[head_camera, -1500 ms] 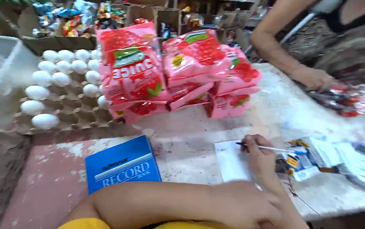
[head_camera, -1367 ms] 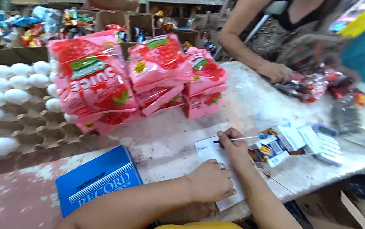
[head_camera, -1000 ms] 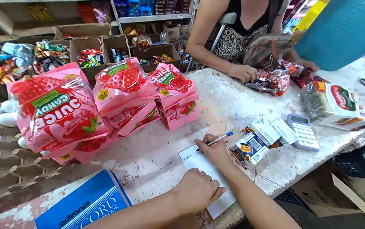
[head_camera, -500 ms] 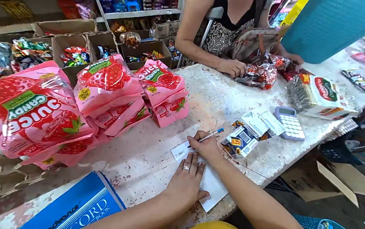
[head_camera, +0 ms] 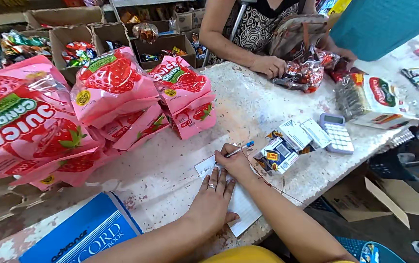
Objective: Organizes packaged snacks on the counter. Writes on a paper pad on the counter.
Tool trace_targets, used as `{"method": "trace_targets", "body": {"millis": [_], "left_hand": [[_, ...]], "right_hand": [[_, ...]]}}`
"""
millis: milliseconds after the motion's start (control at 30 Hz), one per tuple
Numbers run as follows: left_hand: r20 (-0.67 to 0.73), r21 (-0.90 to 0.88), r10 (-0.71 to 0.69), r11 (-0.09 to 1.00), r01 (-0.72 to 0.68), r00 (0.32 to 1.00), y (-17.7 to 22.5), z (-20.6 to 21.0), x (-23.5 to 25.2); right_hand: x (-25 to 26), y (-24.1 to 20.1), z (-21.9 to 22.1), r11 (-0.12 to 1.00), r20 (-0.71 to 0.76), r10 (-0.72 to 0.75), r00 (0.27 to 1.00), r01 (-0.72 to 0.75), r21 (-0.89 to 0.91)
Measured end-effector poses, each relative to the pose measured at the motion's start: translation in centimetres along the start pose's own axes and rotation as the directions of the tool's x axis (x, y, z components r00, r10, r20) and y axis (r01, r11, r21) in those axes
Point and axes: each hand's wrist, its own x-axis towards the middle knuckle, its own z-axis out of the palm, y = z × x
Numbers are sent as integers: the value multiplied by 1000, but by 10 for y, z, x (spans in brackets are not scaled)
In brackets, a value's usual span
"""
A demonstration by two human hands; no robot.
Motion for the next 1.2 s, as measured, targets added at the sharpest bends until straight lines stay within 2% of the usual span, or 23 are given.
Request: {"method": "trace_targets", "body": {"millis": [333,467,533,600,700,767,867,900,967,1033,1067,1133,1200], "left_hand": [[-5,49,-18,999,18,1000,2,0,-1],[9,61,-42,997,42,999,7,0,-4],[16,70,-45,997,44,999,9,1,-5],[60,54,-41,998,38,997,12,-1,-6],[114,33,-20,999,16,993,14,0,-8],[110,38,-16,999,12,994,14,3,-9],[89,71,-11,997,5,996,14,9,-8],[92,80,-18,997,11,996,15,10,-8],[94,81,-30,996,23,995,16,10,-8],[102,84,-39,996,31,994,16,10,-8],[107,89,-42,996,32,993,16,10,-8],[121,88,-43,996,32,992,16,10,-8],[127,82,-38,996,28,991,16,10,-8]], "right_hand": [[5,3,1,1000,-49,-22,999,22,-6],[1,-3,1,998,28,-39,999,40,-55],[1,-4,-3,998,12,-32,999,33,-45],[1,-3,-4,998,-24,-29,999,28,-49],[1,-5,-4,994,22,-37,999,39,-105],[2,-2,-4,996,34,-77,996,78,-38],[-3,3,-13,966,21,-133,991,125,225],[-7,-1,-20,955,13,-162,987,154,253],[-17,-11,-39,953,-79,-274,958,282,112],[-33,-17,-69,914,-156,-381,911,347,-208],[-42,-16,-85,879,-200,-406,892,322,-351],[-58,-3,-115,832,-302,-366,880,165,-530],[-68,17,-139,837,-386,-247,889,-5,-548]]}}
